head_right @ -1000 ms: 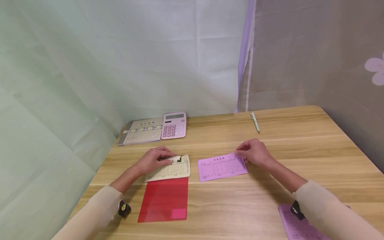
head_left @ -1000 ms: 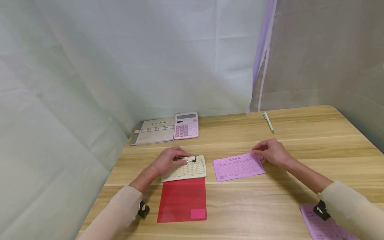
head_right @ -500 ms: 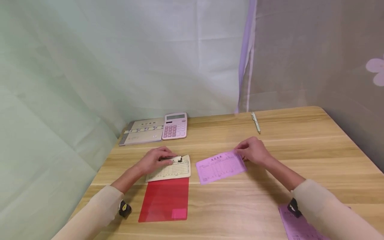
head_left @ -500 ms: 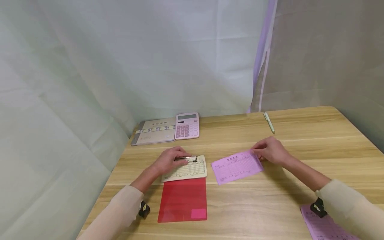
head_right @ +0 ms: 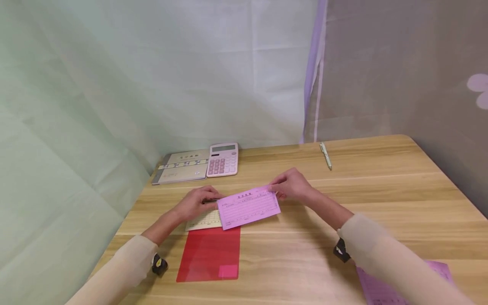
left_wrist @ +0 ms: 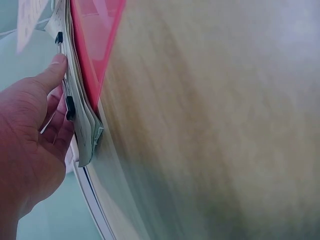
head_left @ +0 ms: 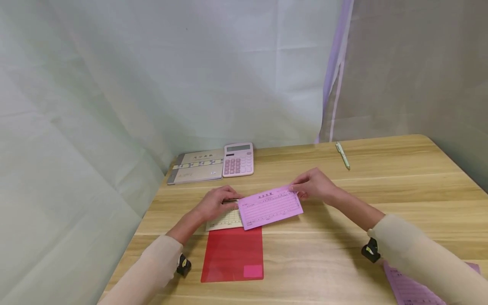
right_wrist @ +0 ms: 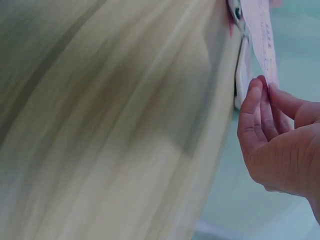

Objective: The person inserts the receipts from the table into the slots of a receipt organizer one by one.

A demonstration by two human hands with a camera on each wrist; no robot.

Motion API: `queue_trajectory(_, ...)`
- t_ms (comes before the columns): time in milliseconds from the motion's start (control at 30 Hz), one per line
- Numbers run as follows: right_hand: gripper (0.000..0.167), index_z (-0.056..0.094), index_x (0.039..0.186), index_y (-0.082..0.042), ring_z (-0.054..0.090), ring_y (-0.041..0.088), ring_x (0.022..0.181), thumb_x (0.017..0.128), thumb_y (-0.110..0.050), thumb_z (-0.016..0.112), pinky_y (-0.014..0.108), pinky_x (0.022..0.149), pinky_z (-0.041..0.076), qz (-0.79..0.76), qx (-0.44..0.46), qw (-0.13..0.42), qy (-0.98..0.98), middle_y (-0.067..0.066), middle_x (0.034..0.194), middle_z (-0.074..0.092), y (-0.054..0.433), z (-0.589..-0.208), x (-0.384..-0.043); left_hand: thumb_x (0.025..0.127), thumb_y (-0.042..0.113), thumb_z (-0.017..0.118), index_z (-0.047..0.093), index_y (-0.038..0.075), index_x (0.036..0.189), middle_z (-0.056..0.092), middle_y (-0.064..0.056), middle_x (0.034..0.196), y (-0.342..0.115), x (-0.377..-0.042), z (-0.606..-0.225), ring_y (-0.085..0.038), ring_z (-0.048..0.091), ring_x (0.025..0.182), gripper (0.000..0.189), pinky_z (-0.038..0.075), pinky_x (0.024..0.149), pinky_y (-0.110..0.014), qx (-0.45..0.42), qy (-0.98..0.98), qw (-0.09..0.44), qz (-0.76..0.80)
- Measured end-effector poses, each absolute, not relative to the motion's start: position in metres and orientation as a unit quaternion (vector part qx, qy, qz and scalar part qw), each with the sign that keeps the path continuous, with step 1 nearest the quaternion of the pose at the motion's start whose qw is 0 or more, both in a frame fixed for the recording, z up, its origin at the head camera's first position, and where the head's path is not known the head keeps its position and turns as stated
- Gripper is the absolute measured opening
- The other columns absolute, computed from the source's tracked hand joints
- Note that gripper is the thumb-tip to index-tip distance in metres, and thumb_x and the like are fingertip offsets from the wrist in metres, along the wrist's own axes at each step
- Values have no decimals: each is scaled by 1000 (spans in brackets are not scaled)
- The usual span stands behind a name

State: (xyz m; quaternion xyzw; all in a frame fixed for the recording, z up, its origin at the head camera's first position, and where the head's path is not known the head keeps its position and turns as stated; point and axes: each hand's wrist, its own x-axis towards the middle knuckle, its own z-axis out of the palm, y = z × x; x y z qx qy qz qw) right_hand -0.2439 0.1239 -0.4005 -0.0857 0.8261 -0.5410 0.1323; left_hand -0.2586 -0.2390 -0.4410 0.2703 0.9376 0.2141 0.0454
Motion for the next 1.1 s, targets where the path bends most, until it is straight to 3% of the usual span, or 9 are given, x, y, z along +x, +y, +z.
queue_trajectory(167, 14, 80, 105, 7, 63, 14, 63, 97, -5, 78, 26, 58, 54, -536, -71, 138, 830, 9, 79, 74, 98, -413, -245, 99, 15, 78, 77, 24, 133, 67, 7, 117, -238, -258, -441, -15, 59, 105, 35, 49, 92, -38, 264, 938, 47, 220)
queue_trajectory(333, 10, 80, 103, 6, 63, 15, 60, 96, -1, 77, 27, 56, 54, -520, -83, 141, 838, 10, 81, 74, 82, -424, -242, 97, 20, 81, 77, 25, 132, 66, 8, 116, -239, -258, -440, -15, 59, 104, 36, 49, 94, -38, 260, 937, 52, 227)
queue_trajectory(567, 4, 80, 97, 2, 61, 14, 65, 95, -1, 78, 24, 56, 49, -466, -136, 86, 870, 7, 82, 73, 71, -427, -238, 97, 21, 81, 79, 22, 130, 68, 7, 112, -239, -258, -439, -14, 60, 101, 33, 49, 91, -37, 268, 932, 52, 240)
queue_trajectory(767, 6, 81, 88, -1, 54, 10, 53, 93, 0, 79, 21, 50, 45, -463, -144, 71, 872, 6, 74, 74, 62, -425, -238, 97, 22, 81, 78, 22, 131, 67, 6, 113, -240, -258, -438, -14, 59, 101, 35, 48, 90, -37, 273, 931, 56, 238)
queue_trajectory(1100, 5, 83, 88, -2, 65, 18, 54, 90, -5, 85, 25, 52, 54, -478, -133, 86, 864, 3, 69, 72, 33, -419, -243, 99, 17, 78, 78, 21, 131, 68, 6, 113, -239, -261, -438, -15, 59, 98, 32, 47, 87, -37, 288, 932, 47, 218)
